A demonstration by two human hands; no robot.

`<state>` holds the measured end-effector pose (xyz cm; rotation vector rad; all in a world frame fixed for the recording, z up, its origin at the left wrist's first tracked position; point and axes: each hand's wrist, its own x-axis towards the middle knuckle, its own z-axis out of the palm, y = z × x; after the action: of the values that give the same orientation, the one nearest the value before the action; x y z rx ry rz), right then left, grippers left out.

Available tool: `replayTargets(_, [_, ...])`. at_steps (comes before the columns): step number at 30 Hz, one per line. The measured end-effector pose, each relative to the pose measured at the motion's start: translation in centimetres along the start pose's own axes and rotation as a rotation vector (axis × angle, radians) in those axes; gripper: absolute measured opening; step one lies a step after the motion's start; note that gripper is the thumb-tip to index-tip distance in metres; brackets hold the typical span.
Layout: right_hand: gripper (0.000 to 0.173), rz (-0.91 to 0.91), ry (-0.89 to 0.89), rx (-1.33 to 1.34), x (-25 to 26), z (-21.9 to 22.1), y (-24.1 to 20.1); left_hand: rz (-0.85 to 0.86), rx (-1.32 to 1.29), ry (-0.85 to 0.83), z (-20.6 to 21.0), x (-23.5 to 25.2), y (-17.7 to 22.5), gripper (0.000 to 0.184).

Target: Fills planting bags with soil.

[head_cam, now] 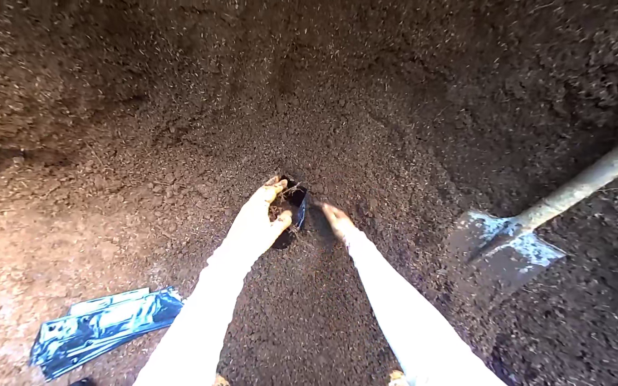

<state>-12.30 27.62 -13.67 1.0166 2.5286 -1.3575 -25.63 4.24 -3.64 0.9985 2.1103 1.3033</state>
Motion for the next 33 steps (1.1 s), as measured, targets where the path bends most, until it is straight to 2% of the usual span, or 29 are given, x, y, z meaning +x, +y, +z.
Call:
replayTargets(2, [0.047,-0.033,0.014,-0.082,-0.9,2.2,1.7,-0.079,-0.230,0.248,1.8,-1.5,-2.1,0.051])
replayTargets(4, [0.047,-0.033,0.019,-0.108,-2.5,4.0,2.0,-0.221,-0.237,0.413,4.7,-3.6,-5.5,0.051])
replayTargets(7, [0.048,-0.022,0.024,-0.080,-5.1,6.5,2.5,-0.340,0.112,0.236,10.2,-7.9,-10.5,0.055])
replayTargets(9, [0.048,0.037,0.042,0.022,-7.4,8.1,2.2,-0.243,0.170,0.222,14.0,-10.4,-11.7,0.060])
replayTargets(11, [0.050,0.125,0.071,0.245,-10.2,10.0,1.9,-0.238,0.046,0.263,16.2,-11.4,-10.5,0.064])
replayTargets(15, [0.057,0.360,0.098,0.886,-14.5,11.8,-0.6,-0.500,-0.436,0.285,16.8,-10.8,-6.2,0.059])
replayTargets(17, [0.053,0.462,0.134,1.158,-16.1,11.4,-1.1,-0.553,-0.545,0.300,17.4,-11.0,-4.0,0.054])
replayTargets(19, [0.043,0.434,0.188,1.377,-17.1,10.4,-1.3,-0.491,-0.573,0.195,16.9,-11.6,-1.8,0.053])
replayTargets(21, [0.049,0.349,0.191,1.529,-17.5,8.4,-1.6,-0.312,-0.556,0.041,14.4,-11.2,1.0,0.053])
replayTargets(22, [0.053,0.301,0.190,1.583,-17.3,7.1,-1.9,-0.192,-0.493,0.021,12.4,-10.3,2.2,0.049])
replayTargets(24, [0.059,0.187,0.202,1.649,-16.4,4.1,-3.6,0.035,-0.149,0.172,7.8,-7.3,3.6,0.033])
replayTargets(26, [0.063,0.068,0.203,1.676,-15.1,1.8,-5.4,0.149,0.262,0.321,3.7,-3.7,2.8,0.026])
replayTargets(27, [0.063,0.005,0.185,1.686,-14.0,0.9,-6.3,0.126,0.410,0.295,2.0,-2.0,2.5,0.026])
replayTargets(29, [0.069,-0.078,0.077,1.751,-11.5,-0.2,-8.2,-0.081,0.563,0.058,-0.2,0.9,2.5,0.033])
replayTargets(31, [0.072,-0.084,0.022,1.801,-9.4,-0.4,-10.3,-0.272,0.531,-0.205,-1.2,3.0,2.9,0.038])
replayTargets(33, [0.073,-0.059,0.036,1.798,-8.2,0.0,-12.3,-0.292,0.401,-0.267,-1.3,3.2,3.4,0.046])
